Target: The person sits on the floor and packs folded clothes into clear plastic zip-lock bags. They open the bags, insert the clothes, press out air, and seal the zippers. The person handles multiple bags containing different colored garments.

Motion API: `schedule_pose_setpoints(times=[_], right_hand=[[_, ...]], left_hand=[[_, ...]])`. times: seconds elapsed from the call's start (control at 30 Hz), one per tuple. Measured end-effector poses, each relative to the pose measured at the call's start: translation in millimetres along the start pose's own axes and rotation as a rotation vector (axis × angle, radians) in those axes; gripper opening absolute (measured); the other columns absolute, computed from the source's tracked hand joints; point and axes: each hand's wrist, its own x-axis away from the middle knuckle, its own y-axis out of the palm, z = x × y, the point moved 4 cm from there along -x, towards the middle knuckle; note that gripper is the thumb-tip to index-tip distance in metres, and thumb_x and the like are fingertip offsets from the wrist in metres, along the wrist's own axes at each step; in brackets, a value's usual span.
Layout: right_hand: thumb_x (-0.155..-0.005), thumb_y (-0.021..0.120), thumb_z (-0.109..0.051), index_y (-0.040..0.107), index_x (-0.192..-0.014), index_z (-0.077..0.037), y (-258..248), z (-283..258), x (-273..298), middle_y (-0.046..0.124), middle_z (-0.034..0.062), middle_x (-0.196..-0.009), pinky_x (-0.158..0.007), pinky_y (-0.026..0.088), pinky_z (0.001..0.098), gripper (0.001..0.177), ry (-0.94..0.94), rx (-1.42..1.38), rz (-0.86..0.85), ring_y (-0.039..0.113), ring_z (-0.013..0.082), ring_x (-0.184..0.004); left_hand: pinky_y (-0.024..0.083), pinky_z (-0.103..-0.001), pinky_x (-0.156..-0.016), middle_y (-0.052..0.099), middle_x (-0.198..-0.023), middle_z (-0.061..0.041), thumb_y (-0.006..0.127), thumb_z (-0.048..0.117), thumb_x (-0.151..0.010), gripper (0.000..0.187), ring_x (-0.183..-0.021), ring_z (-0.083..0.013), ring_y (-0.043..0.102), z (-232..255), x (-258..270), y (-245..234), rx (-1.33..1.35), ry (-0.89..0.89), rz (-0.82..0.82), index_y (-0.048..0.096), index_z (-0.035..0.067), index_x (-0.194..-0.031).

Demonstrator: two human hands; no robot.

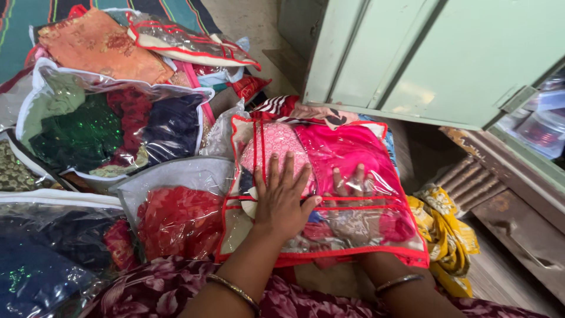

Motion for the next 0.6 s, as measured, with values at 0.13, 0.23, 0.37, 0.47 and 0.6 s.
schedule_pose_setpoints(times=[0.13,0.23,0.37,0.47,0.6], right_hand=[[-0.082,0.053,-0.071,0.040,-0.153,-0.035,-3.4,6.4,-5.3,0.027,0.0235,-0.162,-0.097,0.035,0.0759,0.081,-0.051,0.003,-0.010,0.039,0.0490,-0.140],[-0.085,0.050,-0.065,0.043,-0.151,-0.033,-9.8,8.3,22.8,0.031,0.0196,-0.161,-0.101,0.031,0.0745,0.073,-0.138,-0.085,-0.058,0.038,0.0479,-0.141],[-0.090,0.047,-0.058,0.048,-0.148,-0.032,2.2,13.1,64.3,0.036,0.0145,-0.160,-0.105,0.026,0.0725,0.064,-0.283,-0.095,-0.299,0.038,0.0464,-0.142],[-0.093,0.045,-0.048,0.052,-0.144,-0.030,3.6,16.6,72.2,0.041,0.0118,-0.158,-0.109,0.022,0.0716,0.055,-0.327,-0.079,-0.167,0.038,0.0465,-0.142],[-0.095,0.046,-0.050,0.048,-0.152,-0.021,-14.6,26.3,76.5,0.038,0.0250,-0.154,-0.113,0.021,0.0625,0.064,-0.132,-0.288,-0.223,0.034,0.0506,-0.142]], left_hand=[[0.006,-0.062,-0.121,0.025,-0.165,-0.017,0.055,0.053,-0.095,0.069,-0.155,-0.0382,0.016,-0.6,19.0,-9.7,0.027,0.036,0.057,0.043,0.017,-0.152],[0.008,-0.061,-0.121,0.023,-0.166,-0.015,0.054,0.051,-0.096,0.067,-0.155,-0.0359,0.016,-6.6,32.7,-25.5,0.013,-0.075,0.029,0.042,0.019,-0.153],[0.008,-0.058,-0.119,0.011,-0.170,-0.024,0.054,0.052,-0.094,0.073,-0.151,-0.0373,0.012,-11.7,52.2,-46.8,-0.076,-0.268,0.018,0.036,0.023,-0.158],[0.012,-0.059,-0.121,0.008,-0.163,-0.026,0.052,0.057,-0.096,0.080,-0.152,-0.0397,0.011,-15.8,67.6,-46.3,-0.044,-0.483,-0.082,0.026,0.023,-0.163],[0.034,-0.054,-0.118,0.013,-0.166,-0.026,0.057,0.058,-0.092,0.084,-0.151,-0.0434,0.022,-18.4,85.7,-49.2,0.082,-0.534,-0.025,0.026,0.020,-0.159]])
